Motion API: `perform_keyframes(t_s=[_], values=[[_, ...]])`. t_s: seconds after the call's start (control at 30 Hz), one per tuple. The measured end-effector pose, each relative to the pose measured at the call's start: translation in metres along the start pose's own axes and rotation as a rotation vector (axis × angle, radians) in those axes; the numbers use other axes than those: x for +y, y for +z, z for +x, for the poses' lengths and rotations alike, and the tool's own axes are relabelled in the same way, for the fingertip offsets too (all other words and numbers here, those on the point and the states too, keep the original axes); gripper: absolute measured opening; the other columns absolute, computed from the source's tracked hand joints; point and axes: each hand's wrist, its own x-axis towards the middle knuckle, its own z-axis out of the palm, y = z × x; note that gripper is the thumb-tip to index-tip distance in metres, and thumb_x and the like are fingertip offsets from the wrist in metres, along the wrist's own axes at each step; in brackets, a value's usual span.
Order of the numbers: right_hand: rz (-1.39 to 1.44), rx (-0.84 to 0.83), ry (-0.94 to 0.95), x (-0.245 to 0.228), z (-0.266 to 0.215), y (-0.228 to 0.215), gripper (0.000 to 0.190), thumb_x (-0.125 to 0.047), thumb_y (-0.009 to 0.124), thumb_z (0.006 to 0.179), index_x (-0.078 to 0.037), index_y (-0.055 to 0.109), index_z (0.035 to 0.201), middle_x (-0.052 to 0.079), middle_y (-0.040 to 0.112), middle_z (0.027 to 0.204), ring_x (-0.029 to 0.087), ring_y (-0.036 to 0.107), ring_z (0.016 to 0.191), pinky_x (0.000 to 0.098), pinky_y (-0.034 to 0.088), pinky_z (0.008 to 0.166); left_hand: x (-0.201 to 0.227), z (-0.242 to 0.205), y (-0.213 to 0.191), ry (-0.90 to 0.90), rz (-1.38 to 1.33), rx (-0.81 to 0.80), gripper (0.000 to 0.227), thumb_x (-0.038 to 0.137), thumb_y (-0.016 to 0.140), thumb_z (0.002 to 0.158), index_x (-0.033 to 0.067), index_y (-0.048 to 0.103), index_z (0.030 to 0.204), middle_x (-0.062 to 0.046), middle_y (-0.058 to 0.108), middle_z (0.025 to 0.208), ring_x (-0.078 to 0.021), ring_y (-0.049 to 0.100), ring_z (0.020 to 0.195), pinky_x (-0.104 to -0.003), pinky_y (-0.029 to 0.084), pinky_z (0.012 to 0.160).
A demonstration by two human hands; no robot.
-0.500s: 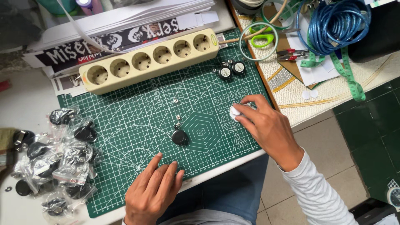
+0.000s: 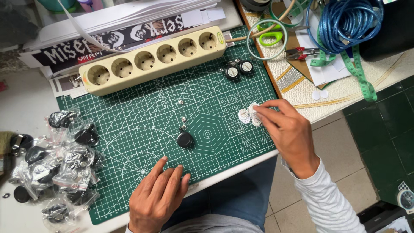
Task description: The person unpacks small black keychain components from plastic bags and places them on a green cutting mat. They then peel circular white stickers and affix them to the keychain bodies, repeating the process for several units.
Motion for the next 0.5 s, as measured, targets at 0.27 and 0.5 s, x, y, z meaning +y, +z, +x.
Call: perform_keyframes(t_s=[0.27, 0.5], values=[[0.679, -0.067, 0.465, 0.015, -0.014, 0.003, 0.031, -0.004, 0.073, 0.090, -0.003, 0.072, 0.121, 0.003, 0.073, 0.097, 0.005, 0.067, 0.081, 0.0168, 0.050, 0.067, 0.002, 0.007, -0.005, 0.018, -0.005, 0.009, 0.020, 0.022, 0.083, 0.085, 0.0055, 0.079, 0.095, -0.004, 0.074, 0.083, -0.0278, 0.075, 0.102, -0.031, 0.061, 0.073], [0.921, -0.067, 0.495, -0.006, -0.036, 0.010, 0.019, -0.003, 0.073, 0.091, -0.001, 0.070, 0.110, 0.002, 0.073, 0.091, 0.004, 0.064, 0.079, 0.0153, 0.047, 0.065, 0.018, 0.023, -0.022, -0.056, -0.108, 0.079, 0.016, 0.015, 0.081, 0.085, 0.0060, 0.077, 0.097, -0.006, 0.073, 0.087, -0.0282, 0.075, 0.100, -0.034, 0.060, 0.077]])
